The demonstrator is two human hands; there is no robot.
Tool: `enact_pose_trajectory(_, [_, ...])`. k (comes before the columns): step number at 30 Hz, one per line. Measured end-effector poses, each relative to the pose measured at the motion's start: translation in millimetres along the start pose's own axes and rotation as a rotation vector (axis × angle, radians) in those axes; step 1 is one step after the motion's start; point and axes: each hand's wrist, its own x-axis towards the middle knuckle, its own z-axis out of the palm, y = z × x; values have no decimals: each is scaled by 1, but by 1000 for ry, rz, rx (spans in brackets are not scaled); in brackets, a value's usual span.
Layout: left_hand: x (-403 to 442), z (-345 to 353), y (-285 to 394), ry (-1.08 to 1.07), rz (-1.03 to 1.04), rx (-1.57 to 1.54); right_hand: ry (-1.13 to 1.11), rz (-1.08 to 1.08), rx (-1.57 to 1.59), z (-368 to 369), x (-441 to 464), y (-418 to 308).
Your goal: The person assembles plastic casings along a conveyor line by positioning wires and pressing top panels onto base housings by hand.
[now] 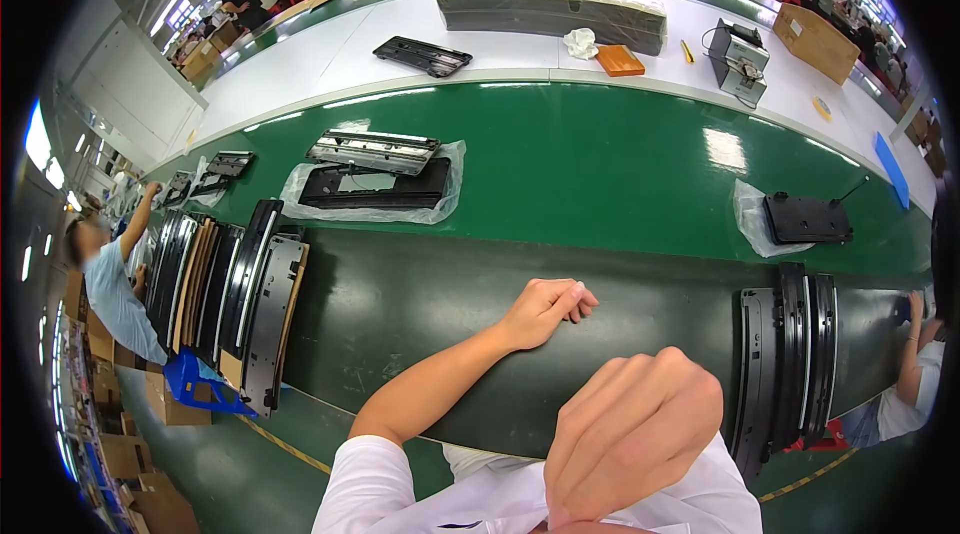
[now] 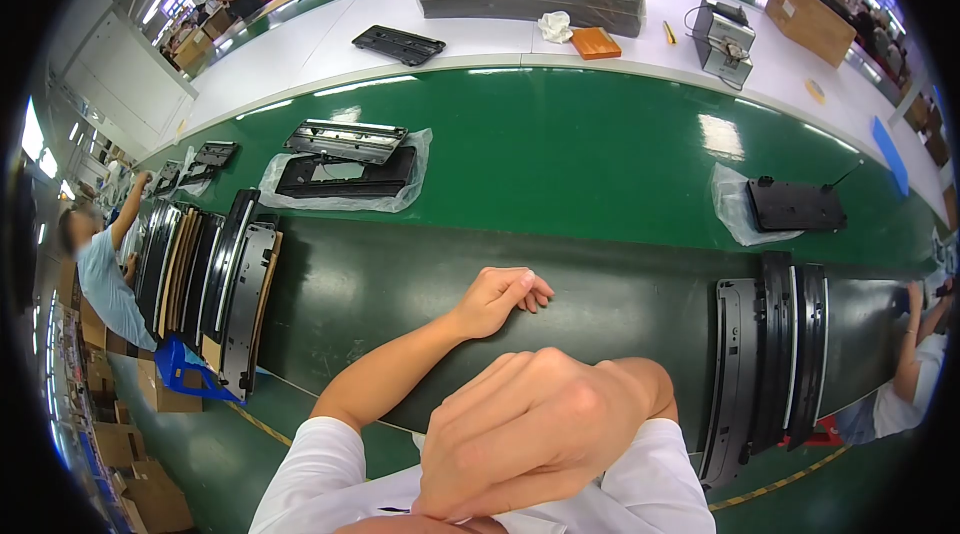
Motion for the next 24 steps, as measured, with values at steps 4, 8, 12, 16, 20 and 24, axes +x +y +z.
enact_pose_trajectory(4, [0, 1, 0, 15, 6, -13, 23, 44, -31, 1, 14, -8])
enact_pose_trajectory(8, [0, 1, -1, 16, 17, -12, 34, 21, -49, 2, 13, -6])
enact_pose_trajectory(12, [0, 1, 0, 17, 13, -7, 17, 64, -47, -1, 8, -7])
enact_pose_trajectory(16, [0, 1, 1, 16, 11, -9, -25, 105, 68, -4, 3, -5])
enact_pose_trajectory(20, [0, 0, 0, -15, -4, 15, -41, 84, 82, -3, 1, 0])
enact_pose_trajectory(24, [1, 2, 1, 16, 11, -7, -61, 66, 32, -3, 4, -2])
